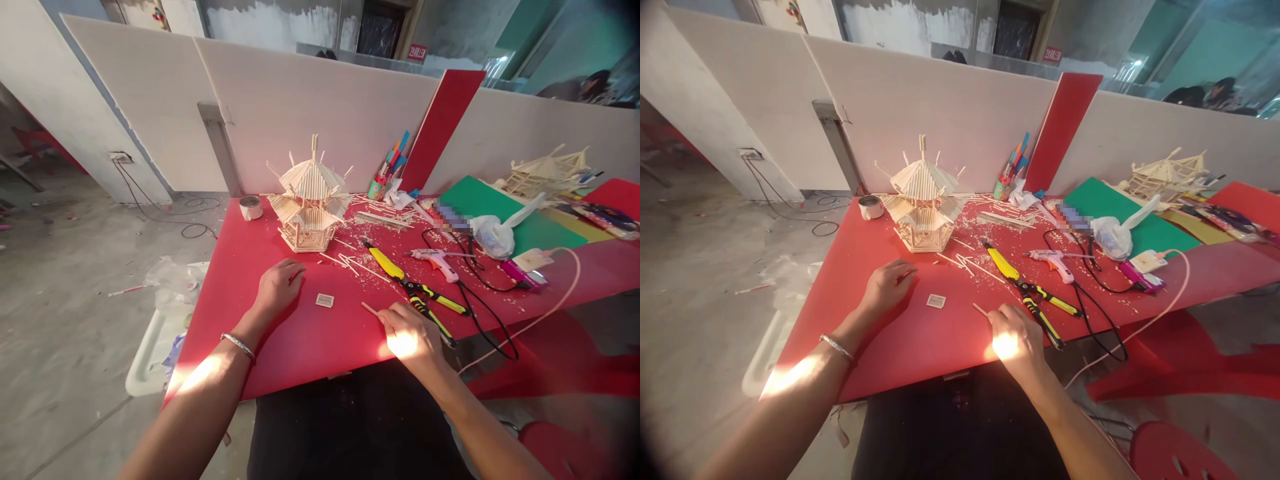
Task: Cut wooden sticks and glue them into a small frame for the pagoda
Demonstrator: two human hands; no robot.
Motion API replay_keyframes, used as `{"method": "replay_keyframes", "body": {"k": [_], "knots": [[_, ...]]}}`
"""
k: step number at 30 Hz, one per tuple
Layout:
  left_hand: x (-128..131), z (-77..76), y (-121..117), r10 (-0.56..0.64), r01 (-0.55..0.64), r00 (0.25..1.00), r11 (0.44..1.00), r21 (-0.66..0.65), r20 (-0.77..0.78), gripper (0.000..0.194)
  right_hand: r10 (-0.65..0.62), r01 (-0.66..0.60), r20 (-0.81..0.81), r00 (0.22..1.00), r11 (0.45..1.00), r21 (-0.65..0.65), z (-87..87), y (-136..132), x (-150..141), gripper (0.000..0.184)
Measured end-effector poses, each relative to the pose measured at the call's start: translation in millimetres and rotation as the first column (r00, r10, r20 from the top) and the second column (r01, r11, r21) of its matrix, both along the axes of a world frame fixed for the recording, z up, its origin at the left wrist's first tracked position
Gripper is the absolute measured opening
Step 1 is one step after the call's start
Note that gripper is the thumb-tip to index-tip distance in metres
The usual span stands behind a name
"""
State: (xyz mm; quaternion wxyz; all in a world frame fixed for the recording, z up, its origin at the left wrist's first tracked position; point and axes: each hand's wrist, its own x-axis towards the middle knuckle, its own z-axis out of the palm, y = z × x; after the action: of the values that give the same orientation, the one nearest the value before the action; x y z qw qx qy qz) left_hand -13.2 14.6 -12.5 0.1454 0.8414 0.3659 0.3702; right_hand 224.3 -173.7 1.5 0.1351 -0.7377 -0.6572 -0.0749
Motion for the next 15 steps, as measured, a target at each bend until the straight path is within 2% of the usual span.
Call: {"method": "replay_keyframes", "body": {"k": [3,7,9,11,13,15], "knots": [[0.1,-0.5,0.4,-0.001,0.001,1.0,1.0,-0.007,-0.002,0.021,0.087,-0.087,-0.041,0.995,0.996,0.011,2.0,-10.4,-7.0,0.033],[0.9,-1.6,0.7,-0.012,0.012,1.0,1.0,-0.014,-0.007,0.02,0.307,-0.306,-0.056,0.95,0.952,0.027,-4.0,-22.1,-19.8,0.035],[1.0,-2.2,0.8,-0.014,0.013,1.0,1.0,-0.02,-0.015,0.019,0.295,-0.294,-0.024,0.955,0.955,0.039,-9.9,-18.0,-17.6,0.036],[0.8,-2.7,1.1,-0.008,0.008,1.0,1.0,-0.025,-0.019,0.019,0.211,-0.211,0.008,0.978,0.976,0.049,-14.1,-7.8,-8.4,0.035],[0.3,-3.0,1.4,0.0,-0.001,1.0,1.0,-0.019,-0.016,0.019,0.136,-0.139,0.041,0.99,0.988,0.072,-14.7,1.9,2.4,0.035],[-0.2,-3.0,1.6,0.004,-0.004,1.0,1.0,-0.012,-0.011,0.019,0.131,-0.135,0.046,0.99,0.986,0.097,-12.7,4.2,8.0,0.034]]}}
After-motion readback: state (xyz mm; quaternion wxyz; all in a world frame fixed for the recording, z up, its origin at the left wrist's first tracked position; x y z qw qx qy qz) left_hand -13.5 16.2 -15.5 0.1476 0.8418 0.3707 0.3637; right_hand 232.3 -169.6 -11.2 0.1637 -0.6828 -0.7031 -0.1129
